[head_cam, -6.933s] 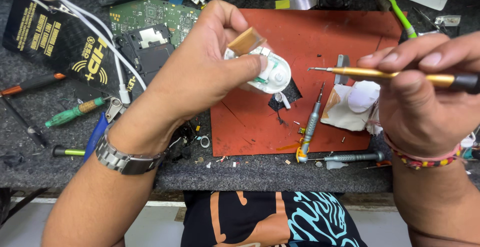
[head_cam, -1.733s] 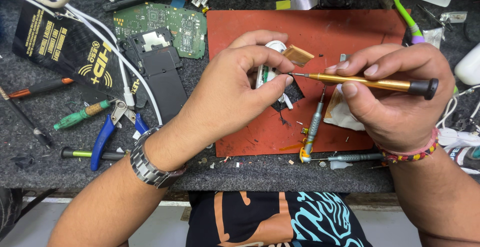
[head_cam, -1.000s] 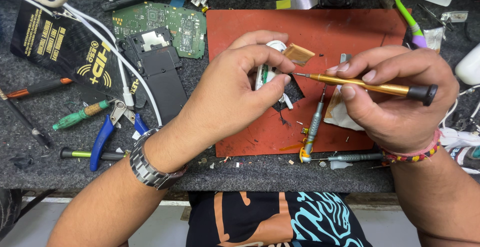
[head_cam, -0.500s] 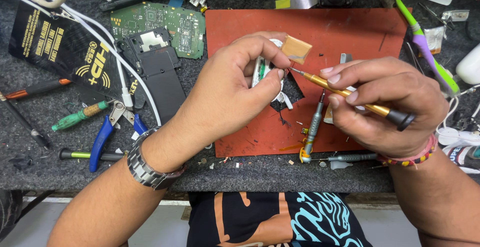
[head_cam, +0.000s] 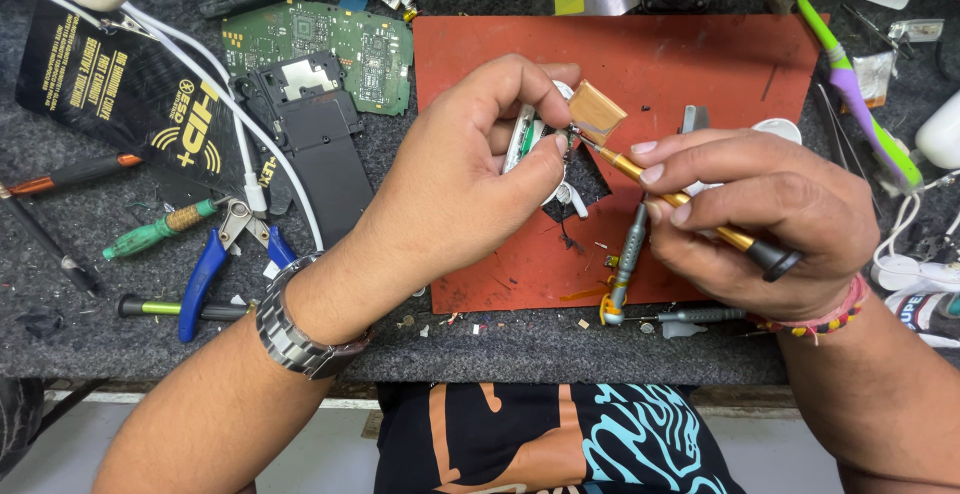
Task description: The person repairs a white wireless earbud charging case at a cluttered workbench. They hold the opened case, use a small precision screwdriver to work on screws and internal components, reposition the case repeatedly, and finally close the case lid and handle the earbuds.
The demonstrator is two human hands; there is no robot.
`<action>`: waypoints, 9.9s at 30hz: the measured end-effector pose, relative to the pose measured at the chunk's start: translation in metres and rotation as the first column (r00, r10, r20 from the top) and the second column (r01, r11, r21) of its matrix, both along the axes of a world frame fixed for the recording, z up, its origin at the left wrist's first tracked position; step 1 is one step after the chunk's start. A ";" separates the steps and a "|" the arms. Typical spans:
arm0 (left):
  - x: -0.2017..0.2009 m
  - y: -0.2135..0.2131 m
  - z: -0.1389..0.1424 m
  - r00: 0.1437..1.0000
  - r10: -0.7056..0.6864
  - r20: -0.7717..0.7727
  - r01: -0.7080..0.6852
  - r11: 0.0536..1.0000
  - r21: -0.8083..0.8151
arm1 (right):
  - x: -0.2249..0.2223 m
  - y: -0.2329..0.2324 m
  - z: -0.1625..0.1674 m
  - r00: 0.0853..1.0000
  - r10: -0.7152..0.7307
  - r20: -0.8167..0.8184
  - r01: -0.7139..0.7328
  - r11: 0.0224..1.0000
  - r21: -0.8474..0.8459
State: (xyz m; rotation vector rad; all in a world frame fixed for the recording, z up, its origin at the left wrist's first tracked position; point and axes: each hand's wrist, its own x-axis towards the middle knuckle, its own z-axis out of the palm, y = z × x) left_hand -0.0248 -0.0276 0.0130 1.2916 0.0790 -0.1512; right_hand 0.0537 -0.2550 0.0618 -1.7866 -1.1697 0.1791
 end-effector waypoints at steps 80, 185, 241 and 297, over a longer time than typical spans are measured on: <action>0.003 0.000 -0.014 0.998 0.055 -0.022 -0.055 0.998 0.013 | -0.004 0.000 0.005 0.991 0.136 -0.011 -0.136 0.989 -0.056; 0.004 0.003 -0.013 0.994 0.020 -0.104 -0.034 0.991 -0.133 | -0.004 0.001 0.001 0.988 0.126 -0.087 -0.124 0.992 0.026; 0.004 0.004 -0.011 0.993 0.012 -0.115 -0.039 0.971 -0.235 | -0.006 -0.003 -0.006 0.973 0.067 -0.223 -0.049 0.995 0.086; -0.003 -0.009 -0.015 1.000 0.001 0.005 0.000 0.989 -0.148 | -0.005 -0.009 0.011 0.974 -0.225 0.021 0.225 0.967 -0.117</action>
